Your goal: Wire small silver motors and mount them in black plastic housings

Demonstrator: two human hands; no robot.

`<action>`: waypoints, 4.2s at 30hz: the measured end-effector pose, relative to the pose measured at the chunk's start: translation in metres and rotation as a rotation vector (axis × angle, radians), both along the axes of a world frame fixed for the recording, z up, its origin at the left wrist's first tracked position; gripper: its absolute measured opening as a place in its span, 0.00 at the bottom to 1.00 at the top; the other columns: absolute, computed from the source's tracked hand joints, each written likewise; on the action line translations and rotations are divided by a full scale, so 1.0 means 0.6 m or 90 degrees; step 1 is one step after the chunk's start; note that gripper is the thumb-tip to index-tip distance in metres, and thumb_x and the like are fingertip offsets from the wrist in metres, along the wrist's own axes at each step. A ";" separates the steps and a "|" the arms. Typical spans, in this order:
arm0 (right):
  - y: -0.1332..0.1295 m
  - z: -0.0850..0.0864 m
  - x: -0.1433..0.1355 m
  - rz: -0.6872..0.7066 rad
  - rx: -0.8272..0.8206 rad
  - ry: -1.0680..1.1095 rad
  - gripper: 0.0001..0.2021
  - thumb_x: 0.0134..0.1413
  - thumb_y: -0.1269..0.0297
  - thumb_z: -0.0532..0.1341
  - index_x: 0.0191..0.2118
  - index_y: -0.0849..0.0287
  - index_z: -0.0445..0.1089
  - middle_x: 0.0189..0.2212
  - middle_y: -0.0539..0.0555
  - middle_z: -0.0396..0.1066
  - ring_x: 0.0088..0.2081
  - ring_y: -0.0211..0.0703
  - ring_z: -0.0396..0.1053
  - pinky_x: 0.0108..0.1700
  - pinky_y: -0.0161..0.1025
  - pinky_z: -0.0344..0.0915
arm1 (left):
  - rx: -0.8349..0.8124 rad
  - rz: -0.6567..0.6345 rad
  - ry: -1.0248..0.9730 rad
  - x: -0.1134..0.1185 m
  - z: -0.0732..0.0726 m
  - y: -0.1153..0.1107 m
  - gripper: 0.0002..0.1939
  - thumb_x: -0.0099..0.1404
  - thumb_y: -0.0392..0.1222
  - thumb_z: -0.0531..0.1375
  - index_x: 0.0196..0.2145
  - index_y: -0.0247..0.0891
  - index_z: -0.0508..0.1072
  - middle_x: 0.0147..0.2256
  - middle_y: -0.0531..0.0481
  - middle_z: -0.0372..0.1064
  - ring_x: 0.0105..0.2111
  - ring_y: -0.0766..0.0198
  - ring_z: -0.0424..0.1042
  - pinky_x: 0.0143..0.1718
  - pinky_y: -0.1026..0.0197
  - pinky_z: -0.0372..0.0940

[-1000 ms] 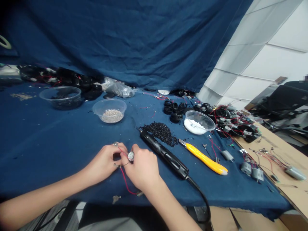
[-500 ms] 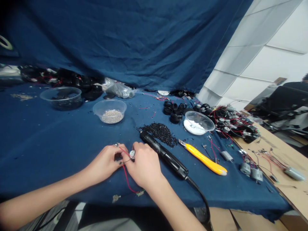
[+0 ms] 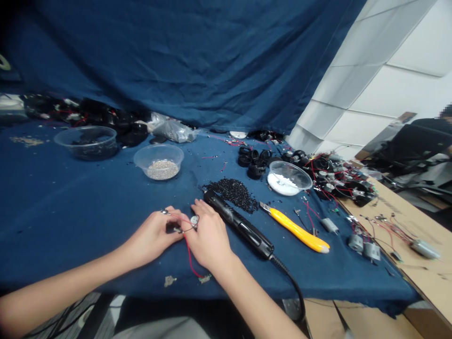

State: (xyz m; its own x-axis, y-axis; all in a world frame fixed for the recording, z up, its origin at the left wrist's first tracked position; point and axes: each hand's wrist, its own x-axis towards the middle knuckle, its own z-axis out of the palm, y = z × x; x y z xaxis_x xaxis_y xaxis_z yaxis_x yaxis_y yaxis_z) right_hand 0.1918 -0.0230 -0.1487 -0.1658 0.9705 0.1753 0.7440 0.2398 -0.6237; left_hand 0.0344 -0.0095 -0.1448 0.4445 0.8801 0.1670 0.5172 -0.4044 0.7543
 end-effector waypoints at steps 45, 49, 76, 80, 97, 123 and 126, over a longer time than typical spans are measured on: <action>-0.008 0.003 -0.011 -0.040 -0.018 0.020 0.25 0.66 0.54 0.51 0.60 0.65 0.68 0.59 0.56 0.64 0.62 0.48 0.62 0.64 0.44 0.60 | 0.011 0.000 0.019 0.001 -0.005 0.000 0.06 0.61 0.30 0.61 0.27 0.37 0.72 0.28 0.52 0.68 0.35 0.59 0.64 0.37 0.59 0.57; -0.008 0.005 -0.012 -0.045 -0.025 0.016 0.24 0.64 0.58 0.51 0.59 0.64 0.69 0.59 0.56 0.64 0.62 0.48 0.62 0.65 0.44 0.59 | 0.012 -0.008 0.006 0.000 -0.007 0.002 0.07 0.63 0.31 0.60 0.27 0.37 0.71 0.27 0.52 0.68 0.35 0.60 0.63 0.38 0.59 0.57; -0.006 0.006 -0.014 -0.056 -0.021 -0.077 0.22 0.63 0.60 0.51 0.58 0.60 0.70 0.59 0.50 0.65 0.61 0.47 0.63 0.63 0.47 0.62 | 0.005 -0.016 0.020 0.002 -0.011 0.007 0.12 0.61 0.28 0.60 0.23 0.37 0.66 0.26 0.53 0.67 0.33 0.61 0.63 0.37 0.59 0.58; -0.008 0.008 -0.015 -0.056 -0.013 -0.105 0.22 0.66 0.58 0.50 0.59 0.59 0.69 0.59 0.50 0.65 0.60 0.47 0.65 0.62 0.44 0.63 | 0.032 -0.016 0.043 0.001 -0.009 0.001 0.10 0.60 0.28 0.60 0.24 0.38 0.66 0.27 0.53 0.65 0.33 0.60 0.64 0.38 0.58 0.59; -0.022 0.048 -0.016 0.042 -0.068 -0.113 0.33 0.63 0.60 0.52 0.69 0.72 0.51 0.64 0.63 0.56 0.66 0.51 0.55 0.67 0.46 0.55 | 0.214 -0.058 0.169 -0.012 0.011 -0.027 0.22 0.59 0.27 0.54 0.51 0.35 0.68 0.48 0.42 0.71 0.46 0.51 0.70 0.47 0.49 0.64; -0.012 0.008 0.003 0.030 0.035 -0.083 0.28 0.66 0.52 0.54 0.61 0.70 0.64 0.59 0.62 0.64 0.62 0.52 0.61 0.64 0.47 0.58 | 0.152 -0.045 0.233 -0.073 0.038 -0.024 0.08 0.67 0.33 0.52 0.38 0.38 0.69 0.38 0.49 0.69 0.40 0.57 0.67 0.44 0.53 0.61; -0.012 0.005 0.007 0.033 0.043 -0.070 0.27 0.66 0.53 0.54 0.61 0.69 0.65 0.59 0.61 0.65 0.62 0.50 0.61 0.65 0.45 0.57 | 0.143 -0.135 0.250 -0.070 0.037 -0.037 0.05 0.69 0.40 0.56 0.41 0.41 0.71 0.41 0.50 0.69 0.43 0.58 0.66 0.47 0.54 0.60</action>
